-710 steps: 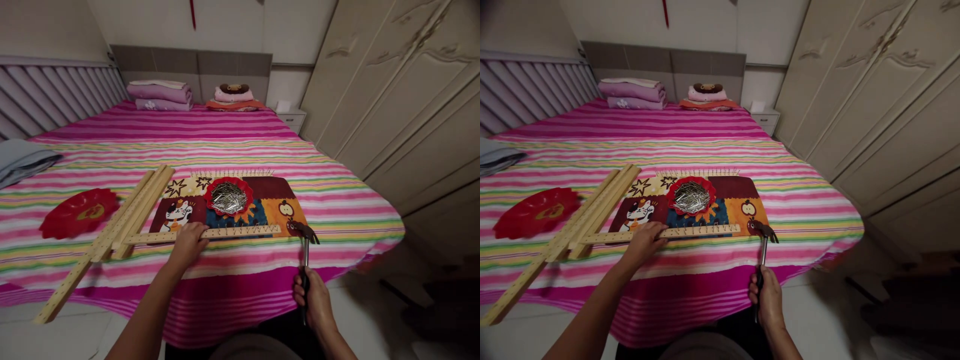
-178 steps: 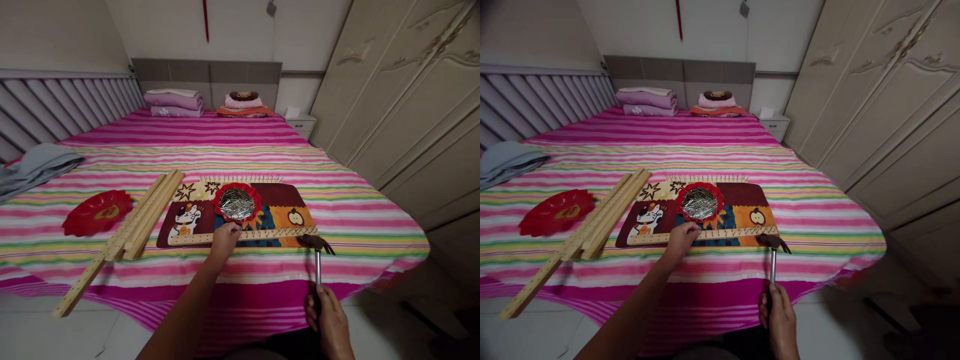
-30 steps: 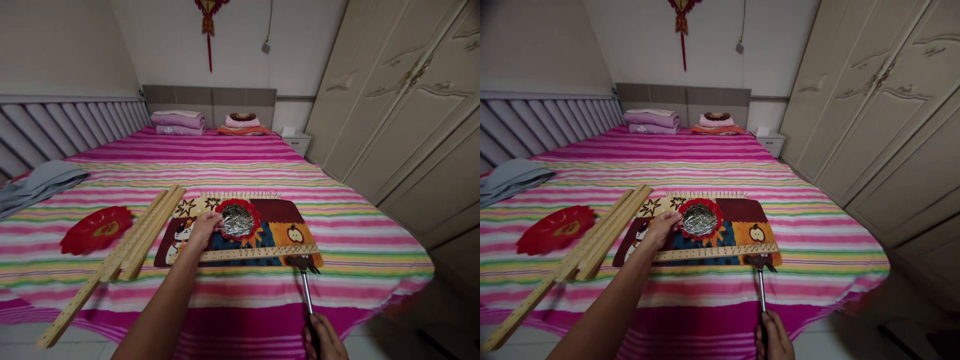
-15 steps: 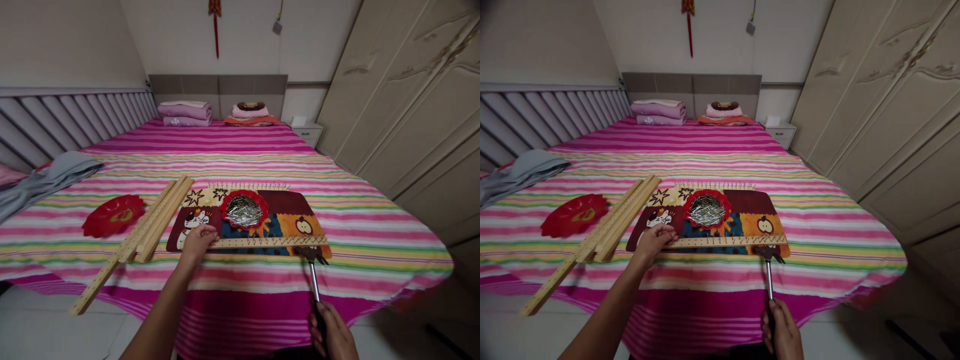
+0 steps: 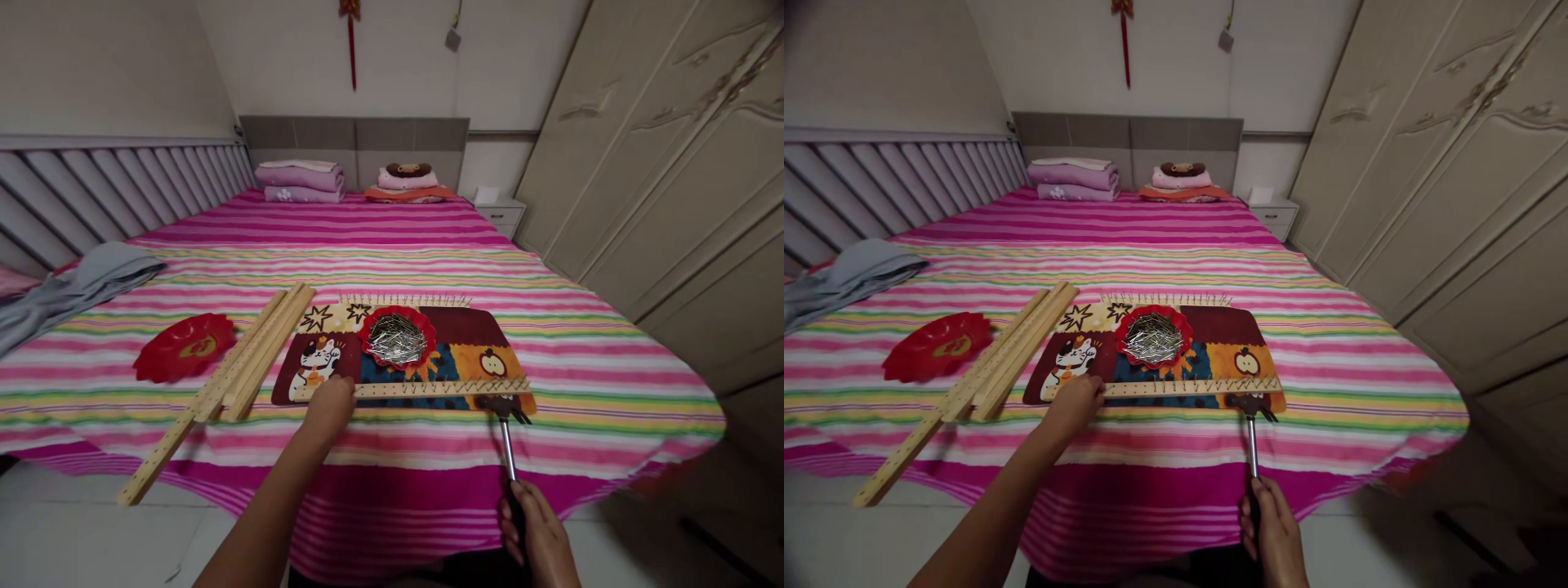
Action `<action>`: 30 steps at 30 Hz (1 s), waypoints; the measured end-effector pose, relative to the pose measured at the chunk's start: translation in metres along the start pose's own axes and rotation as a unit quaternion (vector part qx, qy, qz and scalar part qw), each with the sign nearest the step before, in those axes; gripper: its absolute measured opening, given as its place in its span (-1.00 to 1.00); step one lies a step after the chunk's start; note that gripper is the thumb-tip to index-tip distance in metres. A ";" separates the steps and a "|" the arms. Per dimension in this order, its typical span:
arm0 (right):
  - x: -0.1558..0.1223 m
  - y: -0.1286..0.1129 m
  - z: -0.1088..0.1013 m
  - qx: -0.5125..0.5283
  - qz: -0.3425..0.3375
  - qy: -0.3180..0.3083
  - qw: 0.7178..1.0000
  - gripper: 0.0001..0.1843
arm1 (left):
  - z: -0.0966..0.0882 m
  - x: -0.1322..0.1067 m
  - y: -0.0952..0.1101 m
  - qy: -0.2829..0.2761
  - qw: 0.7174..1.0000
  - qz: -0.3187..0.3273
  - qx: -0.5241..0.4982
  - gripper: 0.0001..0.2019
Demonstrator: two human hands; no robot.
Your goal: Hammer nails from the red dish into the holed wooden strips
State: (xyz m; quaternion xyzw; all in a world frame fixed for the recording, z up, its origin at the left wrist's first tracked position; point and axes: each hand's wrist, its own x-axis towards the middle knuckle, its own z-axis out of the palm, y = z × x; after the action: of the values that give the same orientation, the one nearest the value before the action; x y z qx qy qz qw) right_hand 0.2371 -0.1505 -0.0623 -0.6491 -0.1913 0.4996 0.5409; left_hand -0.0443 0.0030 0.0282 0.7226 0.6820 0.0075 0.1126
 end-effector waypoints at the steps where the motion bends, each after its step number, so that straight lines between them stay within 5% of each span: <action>1: 0.000 0.000 0.000 0.002 0.001 0.000 1.000 -0.54 | -0.001 0.001 0.001 0.002 1.000 -0.003 -0.021 -0.81; 5: 0.001 0.001 0.000 0.009 -0.003 -0.001 1.000 -0.52 | -0.001 0.008 0.008 0.005 0.970 -0.029 -0.241 -0.93; 10: 0.000 -0.001 0.001 0.006 -0.004 -0.002 1.000 -0.52 | 0.018 0.023 0.026 0.004 0.833 -0.037 -0.553 -0.92; 13: -0.002 -0.004 0.002 0.008 -0.006 0.000 1.000 -0.52 | 0.031 0.029 0.034 0.006 0.794 -0.024 -0.608 -0.87; 20: -0.002 -0.003 0.001 0.010 -0.005 0.000 1.000 -0.54 | 0.043 0.030 0.036 0.034 0.850 -0.005 -0.526 -0.93; 30: -0.003 -0.005 0.003 0.010 -0.007 0.002 1.000 -0.53 | 0.054 0.030 0.035 0.051 0.891 0.028 -0.451 -0.91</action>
State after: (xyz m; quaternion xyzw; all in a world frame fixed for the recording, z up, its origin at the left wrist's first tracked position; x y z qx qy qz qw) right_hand 0.2350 -0.1501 -0.0559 -0.6434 -0.1899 0.4968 0.5506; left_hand 0.0007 0.0234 -0.0223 0.6114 0.5894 0.3543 0.3914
